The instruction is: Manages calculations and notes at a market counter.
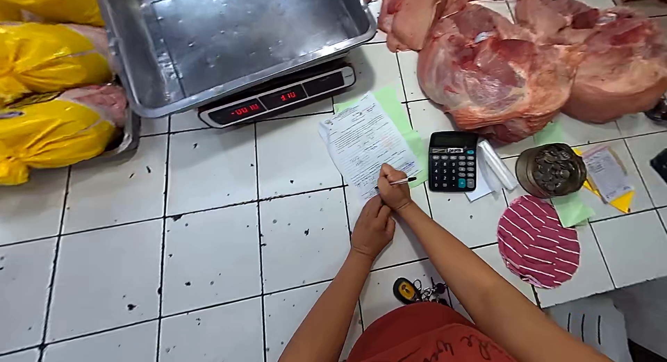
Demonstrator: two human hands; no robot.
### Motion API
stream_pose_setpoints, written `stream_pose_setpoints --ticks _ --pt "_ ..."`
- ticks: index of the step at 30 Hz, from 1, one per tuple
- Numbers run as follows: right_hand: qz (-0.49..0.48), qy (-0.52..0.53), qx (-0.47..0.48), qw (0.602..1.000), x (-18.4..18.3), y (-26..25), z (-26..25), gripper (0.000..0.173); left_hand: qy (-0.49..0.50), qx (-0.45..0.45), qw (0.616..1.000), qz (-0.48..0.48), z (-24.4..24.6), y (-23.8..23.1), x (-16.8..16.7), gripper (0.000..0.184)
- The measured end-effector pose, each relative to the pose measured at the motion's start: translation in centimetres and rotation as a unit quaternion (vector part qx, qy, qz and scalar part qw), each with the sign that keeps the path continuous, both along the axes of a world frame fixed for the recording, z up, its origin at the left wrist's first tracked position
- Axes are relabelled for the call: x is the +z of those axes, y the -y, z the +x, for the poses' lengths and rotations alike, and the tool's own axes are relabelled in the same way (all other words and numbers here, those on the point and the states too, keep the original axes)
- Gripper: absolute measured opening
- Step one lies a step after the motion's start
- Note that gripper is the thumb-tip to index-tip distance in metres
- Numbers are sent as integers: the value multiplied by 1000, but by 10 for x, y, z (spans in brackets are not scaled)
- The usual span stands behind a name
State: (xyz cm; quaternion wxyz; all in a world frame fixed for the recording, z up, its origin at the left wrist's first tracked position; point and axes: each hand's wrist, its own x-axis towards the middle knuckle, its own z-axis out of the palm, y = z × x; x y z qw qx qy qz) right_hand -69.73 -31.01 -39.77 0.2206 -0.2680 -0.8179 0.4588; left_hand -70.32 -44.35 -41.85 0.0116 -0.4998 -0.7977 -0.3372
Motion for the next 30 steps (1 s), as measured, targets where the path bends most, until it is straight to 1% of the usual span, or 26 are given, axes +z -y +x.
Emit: stream_pose_setpoints --ticks 8,13,15,17,21,24,30 --pt "-19 1 3 1000 0 2 -2 18 -30 -14 999 2 -3 1 1 22" --pt "-5 9 8 1000 -3 1 1 15 -8 -21 1000 -7 -3 2 2 22" --pt "-3 -5 7 1000 -5 1 2 15 12 -27 999 -16 -3 2 5 22" --pt "-14 -29 -19 999 -9 0 1 15 17 -30 999 -15 -3 2 7 21" --pt "6 -6 -33 999 -6 1 1 17 6 -31 999 1 -3 0 5 21" --pt "22 -12 -39 999 -8 1 0 18 7 -31 1000 0 -3 -1 4 21" --pt "-8 -30 -41 999 -11 -1 0 19 3 -33 999 2 -3 -1 3 21"
